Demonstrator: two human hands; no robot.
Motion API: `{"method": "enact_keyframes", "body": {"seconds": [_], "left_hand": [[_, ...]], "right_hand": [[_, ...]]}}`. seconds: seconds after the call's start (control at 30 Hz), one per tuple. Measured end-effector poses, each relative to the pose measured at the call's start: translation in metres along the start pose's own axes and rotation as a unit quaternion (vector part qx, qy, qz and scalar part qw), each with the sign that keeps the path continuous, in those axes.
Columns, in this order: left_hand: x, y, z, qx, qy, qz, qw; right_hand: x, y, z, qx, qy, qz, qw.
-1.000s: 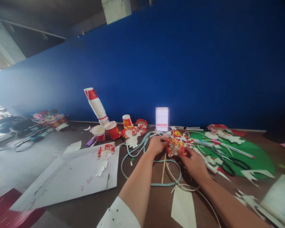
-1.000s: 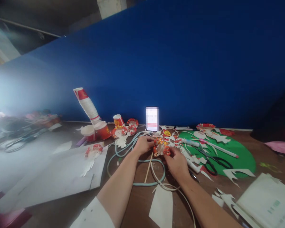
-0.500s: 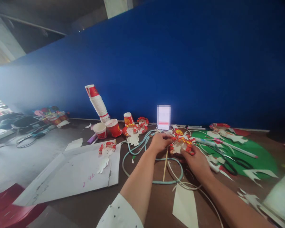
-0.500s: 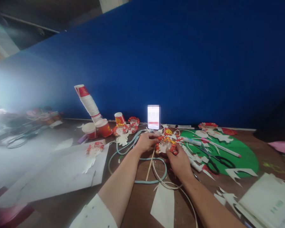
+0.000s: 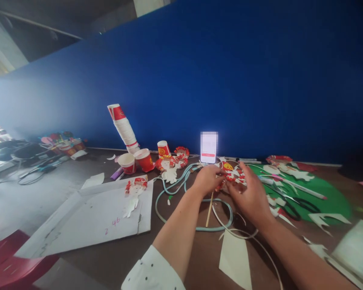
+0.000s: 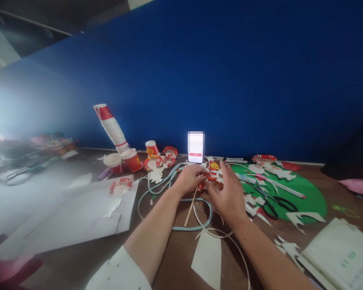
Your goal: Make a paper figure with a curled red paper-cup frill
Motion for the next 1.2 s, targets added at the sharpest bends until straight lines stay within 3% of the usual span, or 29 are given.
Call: {"method": "enact_keyframes", "body": {"seconds": [0.17, 0.43, 0.73, 1.2], "left_hand": [[0.002, 0.006, 0.006, 0.051, -0.007, -0.021, 0.998], [0.003, 0.006, 0.008, 0.034, -0.025, 0.005, 0.999], [-0.001, 0.003, 0.023, -0.025, 0.078, 0.021, 0.996], [-0.001, 0.003, 0.035, -0.059, 0.115, 0.02, 0.991]], "right_hand": [[-0.006, 0.019, 0.023, 0.008, 0.097, -0.107, 0.989], [-0.009, 0.022, 0.046, -0.081, 0.235, -0.144, 0.958], [-0.011, 0.021, 0.043, -0.083, 0.198, -0.141, 0.966], [-0.01, 0.024, 0.045, -0.094, 0.22, -0.143, 0.96]]}}
Point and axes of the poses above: each hand's wrist, its own x-axis away from the middle knuckle, its own y-axis out of the palm, z = x × y, the point moved 9 cm from there along -x, towards the middle knuckle, and after that the axes turned 8 degrees about y, right-handed, at the moved point
